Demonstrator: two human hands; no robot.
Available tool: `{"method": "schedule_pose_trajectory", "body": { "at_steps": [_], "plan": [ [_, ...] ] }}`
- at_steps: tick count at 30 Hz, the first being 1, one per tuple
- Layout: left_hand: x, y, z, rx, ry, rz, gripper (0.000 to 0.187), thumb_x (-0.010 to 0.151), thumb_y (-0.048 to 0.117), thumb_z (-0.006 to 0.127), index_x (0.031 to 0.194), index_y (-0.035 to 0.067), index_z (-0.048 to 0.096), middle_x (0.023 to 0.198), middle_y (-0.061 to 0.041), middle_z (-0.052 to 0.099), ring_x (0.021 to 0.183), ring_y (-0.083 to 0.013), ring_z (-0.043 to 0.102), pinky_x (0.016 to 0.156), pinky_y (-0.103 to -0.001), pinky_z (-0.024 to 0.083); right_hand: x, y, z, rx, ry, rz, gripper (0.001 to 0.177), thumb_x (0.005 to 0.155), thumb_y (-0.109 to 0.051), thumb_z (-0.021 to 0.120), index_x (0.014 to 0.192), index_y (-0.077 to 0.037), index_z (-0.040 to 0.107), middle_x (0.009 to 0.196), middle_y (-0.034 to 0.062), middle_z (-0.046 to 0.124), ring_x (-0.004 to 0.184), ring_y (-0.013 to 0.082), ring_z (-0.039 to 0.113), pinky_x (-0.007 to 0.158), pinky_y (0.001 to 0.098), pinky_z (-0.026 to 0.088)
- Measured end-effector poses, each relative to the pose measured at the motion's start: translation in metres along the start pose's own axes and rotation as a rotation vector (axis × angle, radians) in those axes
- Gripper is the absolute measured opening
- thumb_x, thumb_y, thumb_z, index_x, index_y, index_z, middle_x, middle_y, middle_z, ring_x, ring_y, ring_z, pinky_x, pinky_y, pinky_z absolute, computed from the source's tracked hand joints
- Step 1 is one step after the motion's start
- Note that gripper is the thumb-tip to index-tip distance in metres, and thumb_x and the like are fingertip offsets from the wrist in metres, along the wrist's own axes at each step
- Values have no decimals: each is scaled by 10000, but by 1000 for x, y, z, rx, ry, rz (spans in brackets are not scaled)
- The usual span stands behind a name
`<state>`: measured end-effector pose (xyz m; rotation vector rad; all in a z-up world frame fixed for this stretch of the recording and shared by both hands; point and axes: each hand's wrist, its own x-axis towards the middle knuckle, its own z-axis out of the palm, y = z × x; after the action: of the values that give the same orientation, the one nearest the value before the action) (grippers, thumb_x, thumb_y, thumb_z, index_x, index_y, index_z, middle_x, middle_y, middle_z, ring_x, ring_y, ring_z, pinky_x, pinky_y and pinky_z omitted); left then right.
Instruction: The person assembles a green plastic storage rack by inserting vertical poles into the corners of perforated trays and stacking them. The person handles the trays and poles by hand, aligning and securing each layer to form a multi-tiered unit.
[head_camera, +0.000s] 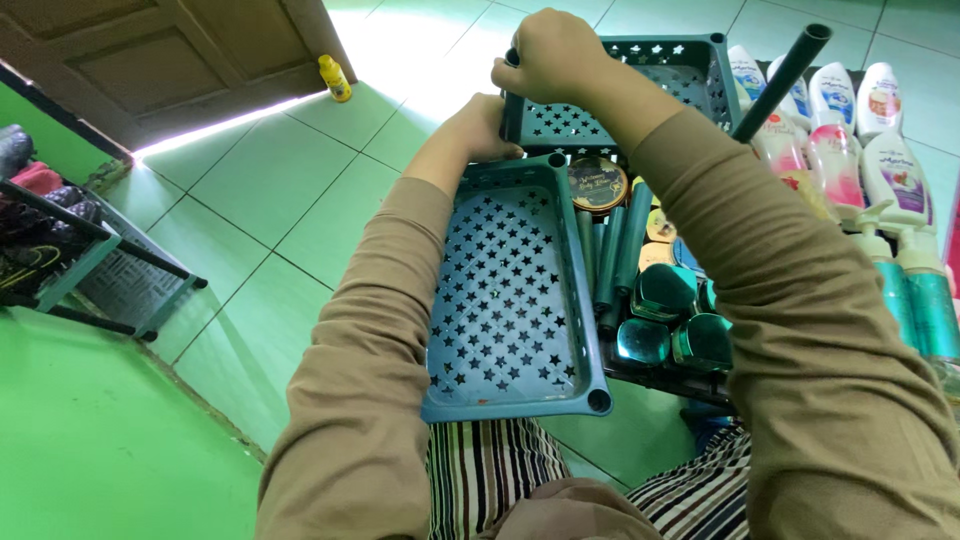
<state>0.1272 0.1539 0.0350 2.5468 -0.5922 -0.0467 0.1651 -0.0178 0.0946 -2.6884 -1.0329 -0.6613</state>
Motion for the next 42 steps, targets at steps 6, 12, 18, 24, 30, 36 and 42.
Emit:
{"method": "schedule_pose_trajectory", "body": {
  "at_steps": [6,12,18,24,30,36,42],
  "plan": [
    [-2,3,0,-13,-26,-84,420,706,204,923,1044,39,736,1026,-128,764,977,-270,724,873,-373,564,1,9,-3,29,-31,-176,478,970,-364,699,617,-41,679,445,107,513,361,246,467,396,380,385],
    [0,-5,4,-11,-39,11,420,723,182,903,1064,30,712,1005,-131,762,955,-275,721,840,-383,566,-2,13,-2,-13,36,-327,455,975,-395,719,697,-34,725,475,108,531,376,232,490,418,352,410],
    [2,-10,9,-12,-16,-54,408,726,201,910,1035,19,715,987,-144,760,923,-279,732,833,-376,572,9,17,4,-111,-19,-182,417,943,-418,719,734,-59,752,544,114,613,440,233,567,456,345,445],
    [6,-6,3,36,-34,-6,474,708,268,936,1047,22,714,972,-132,747,915,-276,720,847,-383,569,38,-26,34,-786,-296,5,350,893,-420,709,761,-99,755,584,66,636,507,188,585,520,348,457],
    [-1,11,-5,-699,134,486,557,839,195,786,1328,72,549,1234,-126,618,1180,-250,574,1099,-394,459,21,-56,39,-1200,-527,-353,321,889,-445,707,805,-139,755,645,34,643,613,171,584,651,354,418],
    [-12,7,-11,-289,81,230,608,770,204,837,1284,53,548,1202,-111,680,1110,-241,637,979,-369,525,12,-75,18,-1278,-509,-566,297,884,-470,704,850,-179,755,707,1,649,719,155,582,783,361,379],
    [1,-10,2,-8,-40,-20,456,748,286,863,1118,58,725,1163,-195,740,1099,-330,688,985,-387,520,-11,-80,1,-1262,-586,-569,281,880,-496,702,894,-220,754,769,-31,656,825,138,580,915,368,340]
  ]
}}
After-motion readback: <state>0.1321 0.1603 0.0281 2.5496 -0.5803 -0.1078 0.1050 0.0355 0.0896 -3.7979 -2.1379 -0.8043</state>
